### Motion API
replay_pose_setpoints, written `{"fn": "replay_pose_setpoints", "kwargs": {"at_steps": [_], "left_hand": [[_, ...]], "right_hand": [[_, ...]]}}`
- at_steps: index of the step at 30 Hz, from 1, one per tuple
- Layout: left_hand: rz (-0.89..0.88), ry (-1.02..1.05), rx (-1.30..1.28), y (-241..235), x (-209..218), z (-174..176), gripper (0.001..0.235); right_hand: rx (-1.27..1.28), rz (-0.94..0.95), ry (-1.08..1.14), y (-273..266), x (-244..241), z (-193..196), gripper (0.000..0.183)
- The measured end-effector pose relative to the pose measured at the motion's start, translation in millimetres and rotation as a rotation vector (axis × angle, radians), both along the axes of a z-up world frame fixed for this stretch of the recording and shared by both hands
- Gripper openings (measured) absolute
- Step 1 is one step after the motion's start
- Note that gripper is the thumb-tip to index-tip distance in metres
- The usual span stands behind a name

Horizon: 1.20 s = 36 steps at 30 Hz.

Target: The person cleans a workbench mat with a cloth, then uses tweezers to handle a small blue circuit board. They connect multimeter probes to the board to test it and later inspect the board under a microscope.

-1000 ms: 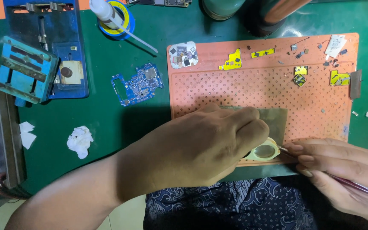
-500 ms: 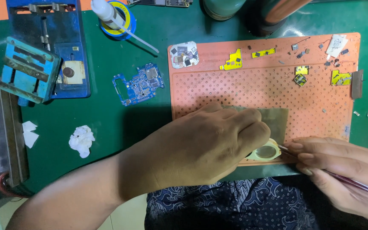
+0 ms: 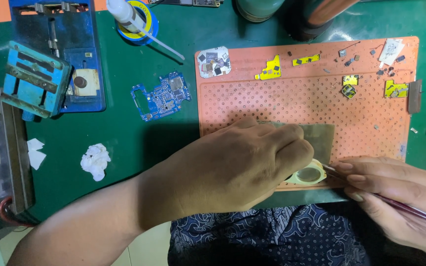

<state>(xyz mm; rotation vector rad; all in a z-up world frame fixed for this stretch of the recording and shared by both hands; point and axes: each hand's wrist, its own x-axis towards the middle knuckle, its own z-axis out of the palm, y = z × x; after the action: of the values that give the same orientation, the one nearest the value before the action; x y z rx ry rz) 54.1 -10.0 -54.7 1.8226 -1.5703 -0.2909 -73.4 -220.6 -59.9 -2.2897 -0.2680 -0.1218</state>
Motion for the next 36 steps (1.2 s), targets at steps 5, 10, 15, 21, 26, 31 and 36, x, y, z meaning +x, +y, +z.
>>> {"fn": "replay_pose_setpoints", "kwargs": {"at_steps": [5, 10, 15, 21, 26, 31, 36], "left_hand": [[0.006, -0.036, 0.009, -0.3, -0.3, -0.6, 0.009], [0.013, -0.031, 0.007, -0.3, -0.5, -0.5, 0.010], [0.009, -0.011, 0.025, -1.2, -1.4, -2.6, 0.011], [-0.150, 0.160, 0.012, 0.4, 8.0, 5.7, 0.023], [-0.071, -0.070, 0.027, 12.8, -6.3, 41.9, 0.025], [0.159, -0.017, 0.050, 54.4, -57.5, 67.4, 0.035], [0.648, -0.191, 0.016, 107.6, -85.7, 41.0, 0.034]], "right_hand": [[-0.014, -0.011, 0.008, -0.3, -1.1, 0.4, 0.014], [0.007, 0.014, -0.004, -4.5, -3.4, -3.6, 0.013], [0.057, -0.008, -0.001, -11.2, -9.3, -13.5, 0.014], [0.094, -0.170, -0.040, -9.4, -18.7, -19.3, 0.014], [0.208, -0.139, -0.167, 3.2, -12.0, -6.5, 0.014], [0.248, -0.212, -0.196, 10.0, -16.5, 5.4, 0.013], [0.349, -0.174, -0.212, 14.2, -17.4, 10.3, 0.014]]}}
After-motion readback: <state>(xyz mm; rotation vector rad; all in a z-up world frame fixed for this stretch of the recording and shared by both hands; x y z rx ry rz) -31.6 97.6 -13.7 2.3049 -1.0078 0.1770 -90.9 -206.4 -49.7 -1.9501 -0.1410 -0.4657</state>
